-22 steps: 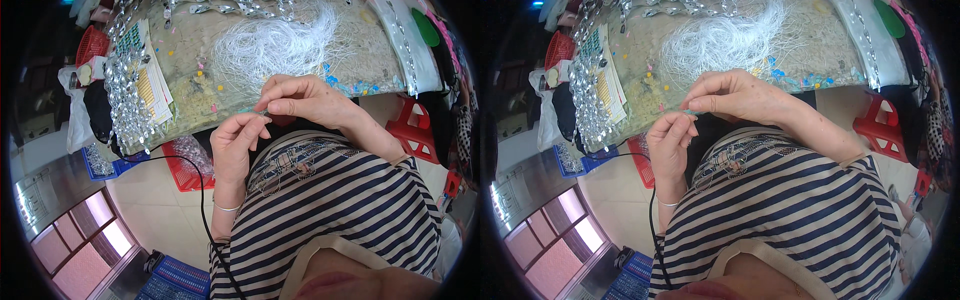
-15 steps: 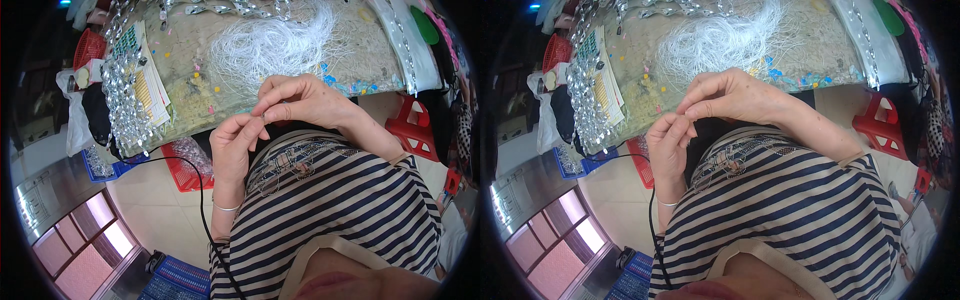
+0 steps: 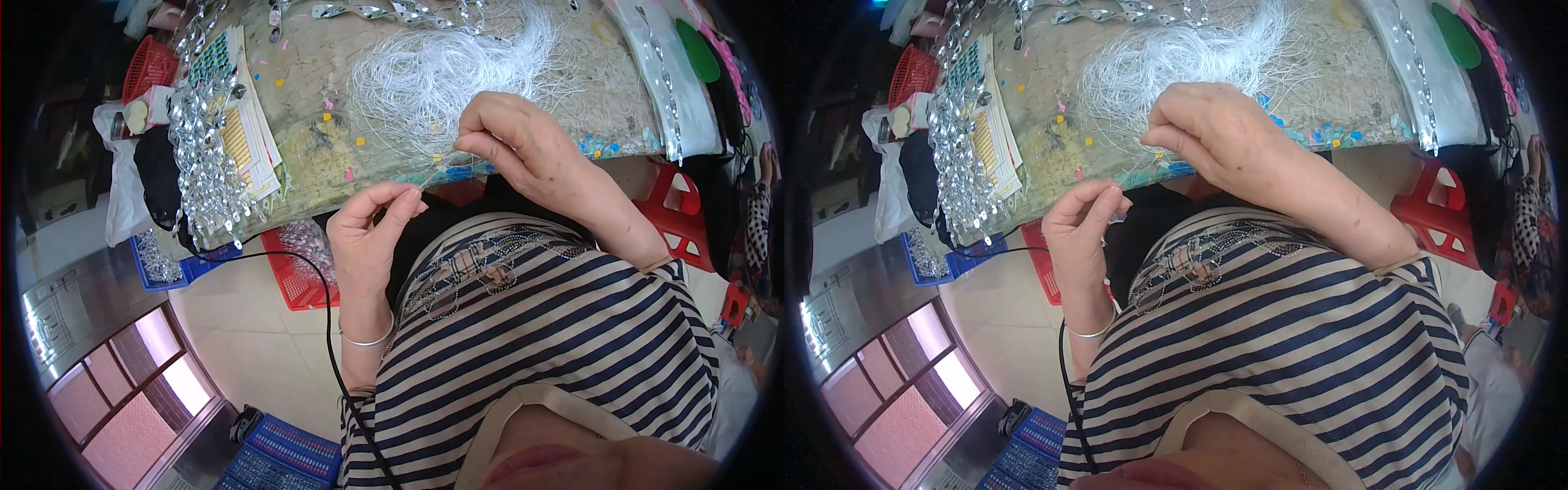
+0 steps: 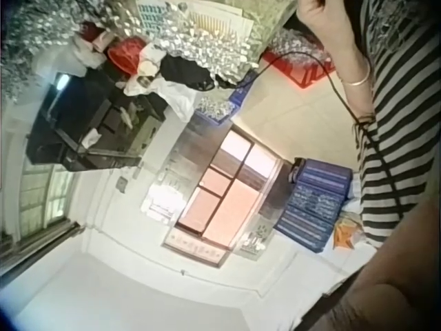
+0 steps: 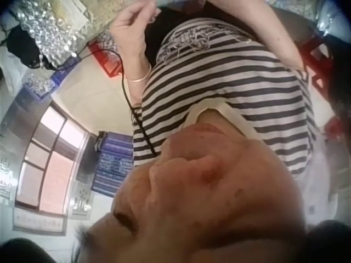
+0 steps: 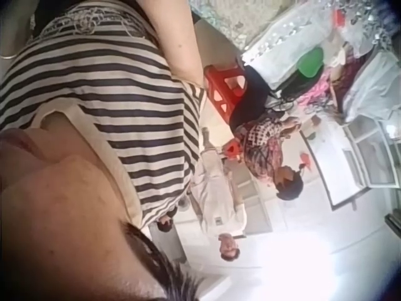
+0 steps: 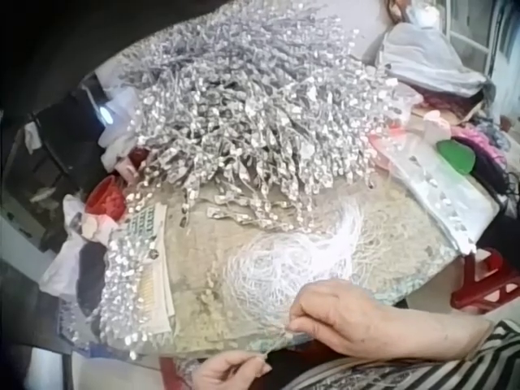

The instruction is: Assembling small decorative components and toy parts by hand at a factory workbench.

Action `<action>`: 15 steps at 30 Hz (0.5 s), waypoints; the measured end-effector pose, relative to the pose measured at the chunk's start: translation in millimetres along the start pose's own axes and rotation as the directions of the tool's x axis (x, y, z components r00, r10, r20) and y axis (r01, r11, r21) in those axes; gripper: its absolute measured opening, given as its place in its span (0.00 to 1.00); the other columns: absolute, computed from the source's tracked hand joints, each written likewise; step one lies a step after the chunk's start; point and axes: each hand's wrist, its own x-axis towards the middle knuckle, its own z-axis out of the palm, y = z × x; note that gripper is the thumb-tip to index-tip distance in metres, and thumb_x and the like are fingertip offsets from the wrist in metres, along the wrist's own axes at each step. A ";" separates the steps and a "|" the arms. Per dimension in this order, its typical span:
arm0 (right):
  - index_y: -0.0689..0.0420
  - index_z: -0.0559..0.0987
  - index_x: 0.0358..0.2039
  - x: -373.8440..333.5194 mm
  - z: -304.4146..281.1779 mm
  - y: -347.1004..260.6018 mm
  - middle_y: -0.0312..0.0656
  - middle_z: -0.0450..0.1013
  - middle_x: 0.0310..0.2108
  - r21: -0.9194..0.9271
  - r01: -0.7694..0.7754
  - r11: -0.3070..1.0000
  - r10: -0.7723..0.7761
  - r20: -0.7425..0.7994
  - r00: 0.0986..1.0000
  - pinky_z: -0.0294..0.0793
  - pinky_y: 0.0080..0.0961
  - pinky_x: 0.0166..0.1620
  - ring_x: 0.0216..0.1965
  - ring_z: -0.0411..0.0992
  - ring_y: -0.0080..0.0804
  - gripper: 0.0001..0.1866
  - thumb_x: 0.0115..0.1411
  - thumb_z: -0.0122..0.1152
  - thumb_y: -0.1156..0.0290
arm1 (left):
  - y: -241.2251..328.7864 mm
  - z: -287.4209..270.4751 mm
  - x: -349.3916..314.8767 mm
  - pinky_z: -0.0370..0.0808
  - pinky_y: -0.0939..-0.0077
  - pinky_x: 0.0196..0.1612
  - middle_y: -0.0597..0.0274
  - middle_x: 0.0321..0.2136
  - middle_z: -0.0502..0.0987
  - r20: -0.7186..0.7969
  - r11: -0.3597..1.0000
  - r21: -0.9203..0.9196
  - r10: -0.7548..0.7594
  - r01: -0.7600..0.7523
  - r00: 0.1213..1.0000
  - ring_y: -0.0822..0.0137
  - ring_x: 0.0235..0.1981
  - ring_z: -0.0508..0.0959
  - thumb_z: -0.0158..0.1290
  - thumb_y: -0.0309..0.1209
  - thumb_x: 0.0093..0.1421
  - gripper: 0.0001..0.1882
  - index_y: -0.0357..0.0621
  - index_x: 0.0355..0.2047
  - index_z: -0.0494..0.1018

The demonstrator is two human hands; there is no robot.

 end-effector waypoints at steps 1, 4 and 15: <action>0.62 0.71 0.31 -2.1 -0.5 -4.9 0.37 0.70 0.29 0.214 -0.201 0.956 0.189 0.073 0.979 0.68 0.21 0.38 0.32 0.68 0.23 0.07 0.62 0.52 0.71 | -0.5 0.3 -0.3 0.73 0.85 0.35 0.60 0.27 0.78 0.003 0.999 0.031 0.013 -0.013 1.000 0.75 0.28 0.77 0.56 0.20 0.55 0.06 0.33 0.34 0.76; 0.62 0.70 0.32 -3.9 2.2 -7.8 0.37 0.71 0.30 0.602 -0.440 0.667 0.365 0.250 0.897 0.69 0.19 0.37 0.31 0.68 0.21 0.09 0.65 0.48 0.69 | -3.0 5.1 -1.2 0.71 0.86 0.33 0.62 0.26 0.78 0.004 0.999 0.038 0.017 -0.017 1.000 0.78 0.27 0.75 0.56 0.21 0.55 0.06 0.34 0.34 0.76; 0.57 0.73 0.29 1.2 23.1 -16.0 0.39 0.74 0.37 0.157 0.179 0.971 -0.176 -0.032 0.984 0.68 0.25 0.40 0.34 0.70 0.32 0.02 0.56 0.57 0.75 | -2.6 13.0 -6.5 0.67 0.88 0.30 0.64 0.27 0.78 -0.082 0.997 -0.022 0.078 -0.080 0.994 0.81 0.27 0.73 0.55 0.24 0.57 0.07 0.34 0.35 0.77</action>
